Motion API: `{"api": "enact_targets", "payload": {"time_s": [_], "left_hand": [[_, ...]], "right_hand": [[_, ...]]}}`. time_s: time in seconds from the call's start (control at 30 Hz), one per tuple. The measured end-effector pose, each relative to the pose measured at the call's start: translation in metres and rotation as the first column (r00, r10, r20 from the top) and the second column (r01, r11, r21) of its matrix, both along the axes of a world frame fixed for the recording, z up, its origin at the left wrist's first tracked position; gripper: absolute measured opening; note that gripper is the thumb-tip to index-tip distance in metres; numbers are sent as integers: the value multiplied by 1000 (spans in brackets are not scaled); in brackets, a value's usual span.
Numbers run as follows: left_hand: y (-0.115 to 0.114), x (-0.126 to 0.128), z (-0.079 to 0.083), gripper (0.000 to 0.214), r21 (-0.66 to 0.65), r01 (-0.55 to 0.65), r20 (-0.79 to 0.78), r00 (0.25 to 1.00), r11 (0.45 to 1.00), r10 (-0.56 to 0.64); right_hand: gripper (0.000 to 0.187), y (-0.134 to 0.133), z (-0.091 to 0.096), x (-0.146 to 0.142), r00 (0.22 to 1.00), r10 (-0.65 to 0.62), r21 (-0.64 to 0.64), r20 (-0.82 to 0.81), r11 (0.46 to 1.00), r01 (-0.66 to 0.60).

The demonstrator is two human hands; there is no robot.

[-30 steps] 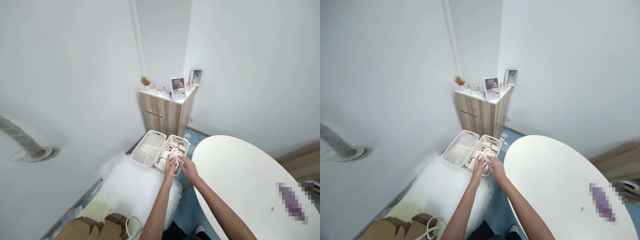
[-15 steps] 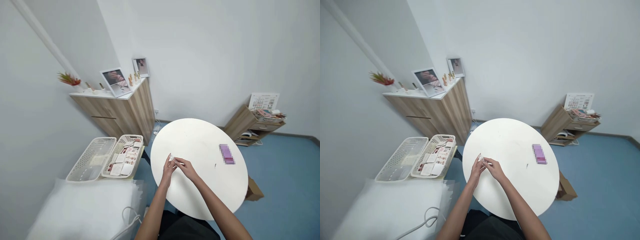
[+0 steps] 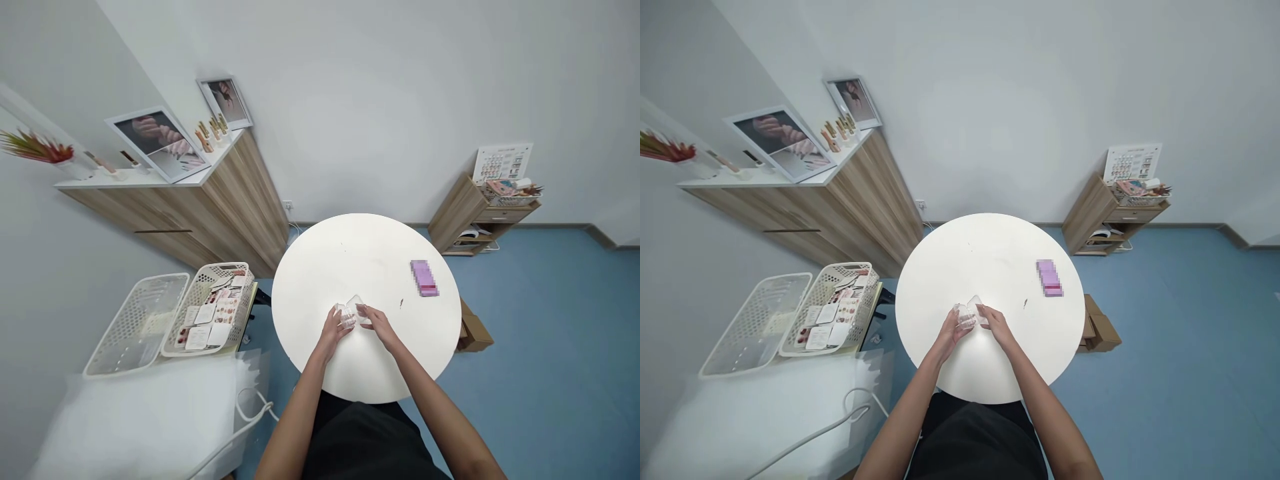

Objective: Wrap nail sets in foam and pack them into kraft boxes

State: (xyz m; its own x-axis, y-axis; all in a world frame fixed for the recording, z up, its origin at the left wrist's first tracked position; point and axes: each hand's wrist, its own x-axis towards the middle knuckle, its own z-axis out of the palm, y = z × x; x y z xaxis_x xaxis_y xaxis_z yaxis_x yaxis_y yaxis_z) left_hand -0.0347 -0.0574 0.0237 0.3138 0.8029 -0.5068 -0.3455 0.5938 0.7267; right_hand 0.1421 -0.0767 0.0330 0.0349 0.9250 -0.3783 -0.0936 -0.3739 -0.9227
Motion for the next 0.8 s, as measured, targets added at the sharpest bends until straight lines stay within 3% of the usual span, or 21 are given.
{"api": "enact_targets", "payload": {"time_s": [0.1, 0.2, 0.4, 0.6, 0.7, 0.8], "left_hand": [[2, 2, -13, 56, -109, -35, 40, 998, 993, 39], [4, -1, -32, 48, -214, -43, -35, 999, 976, 37], [0, -13, -60, 39, -178, -125, -327, 943, 976, 61], [-12, -32, -60, 38, -164, -167, -371, 924, 972, 96], [-18, -46, -56, 41, -145, -186, -392, 912, 972, 116], [-20, -65, -49, 36, -32, -171, -455, 880, 985, 137]], "right_hand": [[47, 2, -9, 9, 997, -60, -18, 58, 998, 61], [40, 4, -23, 12, 992, -116, -109, 54, 987, 121], [27, 4, -59, 7, 978, -209, -268, -21, 943, 196], [32, 1, -85, 5, 975, -218, -250, 36, 943, 220], [38, 1, -94, 9, 950, -222, -190, 218, 945, 265], [47, 7, -98, 11, 872, -216, -112, 440, 950, 292]]}}
